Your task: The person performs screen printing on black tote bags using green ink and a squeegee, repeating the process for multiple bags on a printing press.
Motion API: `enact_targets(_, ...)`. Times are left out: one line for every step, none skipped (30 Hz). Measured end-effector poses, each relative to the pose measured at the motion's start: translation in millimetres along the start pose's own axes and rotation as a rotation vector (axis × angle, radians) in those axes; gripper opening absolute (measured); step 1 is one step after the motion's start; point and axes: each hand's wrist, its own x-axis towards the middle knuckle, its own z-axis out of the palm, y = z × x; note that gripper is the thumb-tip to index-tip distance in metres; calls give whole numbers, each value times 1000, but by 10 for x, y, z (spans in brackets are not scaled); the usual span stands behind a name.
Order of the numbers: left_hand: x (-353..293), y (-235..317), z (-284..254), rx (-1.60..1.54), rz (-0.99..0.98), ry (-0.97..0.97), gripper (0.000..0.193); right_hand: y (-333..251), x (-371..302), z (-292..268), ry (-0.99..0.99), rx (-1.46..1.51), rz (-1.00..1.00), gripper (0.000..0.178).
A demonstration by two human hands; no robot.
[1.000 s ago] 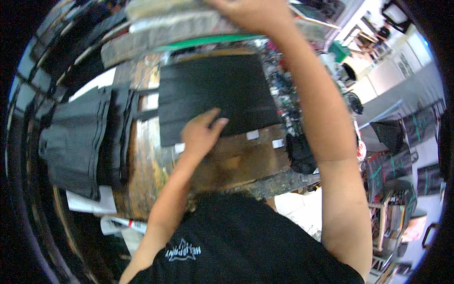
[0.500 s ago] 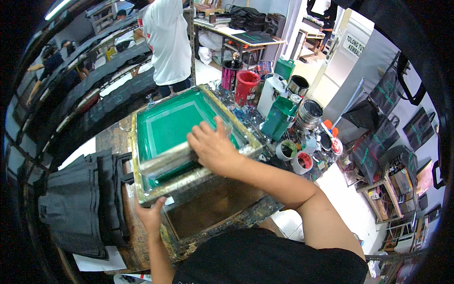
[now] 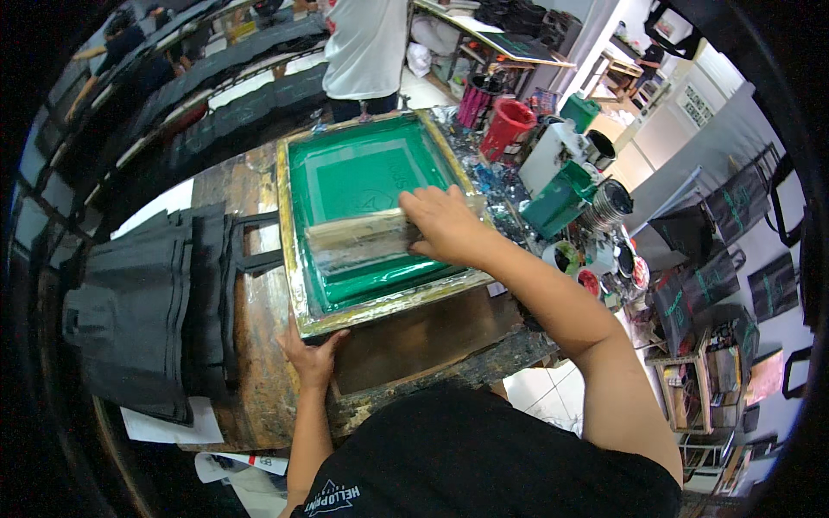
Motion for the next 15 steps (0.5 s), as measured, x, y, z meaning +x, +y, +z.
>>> enact_targets(8,28,-6,-10,-4,-3,109,13,-14,-1,-17,2,-26,67)
enact_targets(1,44,-26,-20,-7,-6,108,0,-33,52,-24,-2,-34,67)
enact_targets(-10,70,-54,32,-97,-61,106,-28,-106,116,-32,-9,-32,67)
enact_targets(-38,20,-39,-22,-119,-54,108,-78,-167,200,-42,-12,-32,67)
enact_targets(-65,-47,-3,-77,-142,-46,109,-133,-214,271,-39,-4,-30,68)
enact_targets(-76,-71,19,-131,-166,-38,111,-159,-229,323,-25,-10,-25,67)
enact_targets(-85,-91,28,-137,-174,-37,112,-178,-231,357,-11,-16,-20,66)
enact_targets(-89,-106,33,-143,-183,-35,113,-178,-210,387,3,-21,-16,66)
enact_targets(-99,-108,22,-146,-188,-46,115,-159,-173,416,25,-87,5,64)
enact_targets(-114,-140,10,-99,-153,-49,115,-115,-82,460,45,-91,7,64)
enact_targets(-126,-171,-5,-52,-119,-54,115,-45,41,502,64,-96,8,64)
enact_targets(-122,-193,-9,-9,-79,-50,115,39,191,531,90,-106,4,64)
enact_targets(-112,-187,-23,-6,-93,-69,115,136,350,595,92,-96,7,64)
enact_targets(-115,-164,-50,-3,-107,-89,116,239,507,650,115,-104,4,63)
enact_targets(-130,-151,-61,0,-122,-99,117,336,681,700,141,-113,-7,63)
